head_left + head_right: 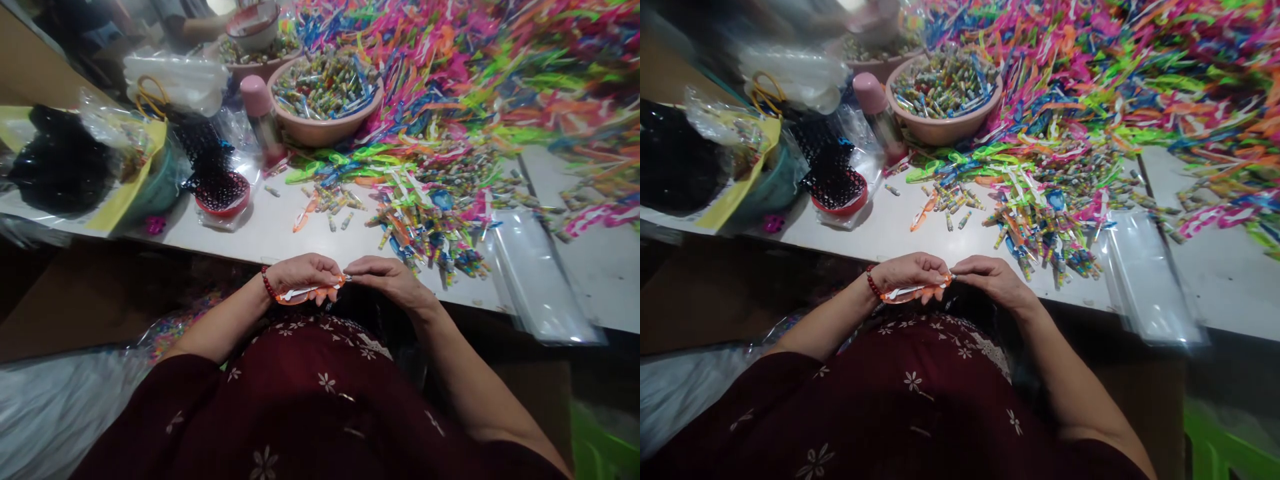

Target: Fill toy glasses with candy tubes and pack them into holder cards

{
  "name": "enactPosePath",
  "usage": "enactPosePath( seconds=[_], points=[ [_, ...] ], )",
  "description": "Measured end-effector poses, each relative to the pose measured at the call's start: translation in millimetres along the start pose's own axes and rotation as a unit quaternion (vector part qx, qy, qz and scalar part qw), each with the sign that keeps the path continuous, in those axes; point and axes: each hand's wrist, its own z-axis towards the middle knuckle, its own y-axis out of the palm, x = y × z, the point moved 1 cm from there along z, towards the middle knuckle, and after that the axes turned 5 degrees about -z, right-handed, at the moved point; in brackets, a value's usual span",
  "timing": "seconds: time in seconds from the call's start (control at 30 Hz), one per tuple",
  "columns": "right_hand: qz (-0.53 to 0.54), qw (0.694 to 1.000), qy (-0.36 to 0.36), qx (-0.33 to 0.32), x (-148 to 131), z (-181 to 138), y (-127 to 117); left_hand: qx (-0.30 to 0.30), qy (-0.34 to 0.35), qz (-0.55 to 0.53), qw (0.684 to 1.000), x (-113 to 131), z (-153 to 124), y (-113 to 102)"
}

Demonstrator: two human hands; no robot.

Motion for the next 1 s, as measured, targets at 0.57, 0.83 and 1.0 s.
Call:
enactPosePath(
  seconds=[0.57,0.83,1.0],
  points=[
    [-0.084,0.996,-0.008,-0.033,0,-15,4,-0.003,-0.018,0.145,0.989,-1,0,0],
    [-0.082,0.990,0.057,-0.104,-13,-26,2,-0.005,-0.010,0.345,0.938,13,-1,6],
    [-0.082,0.981,0.105,-0.139,-13,-27,8,0.002,0.050,0.487,0.872,14,0,12]
  ],
)
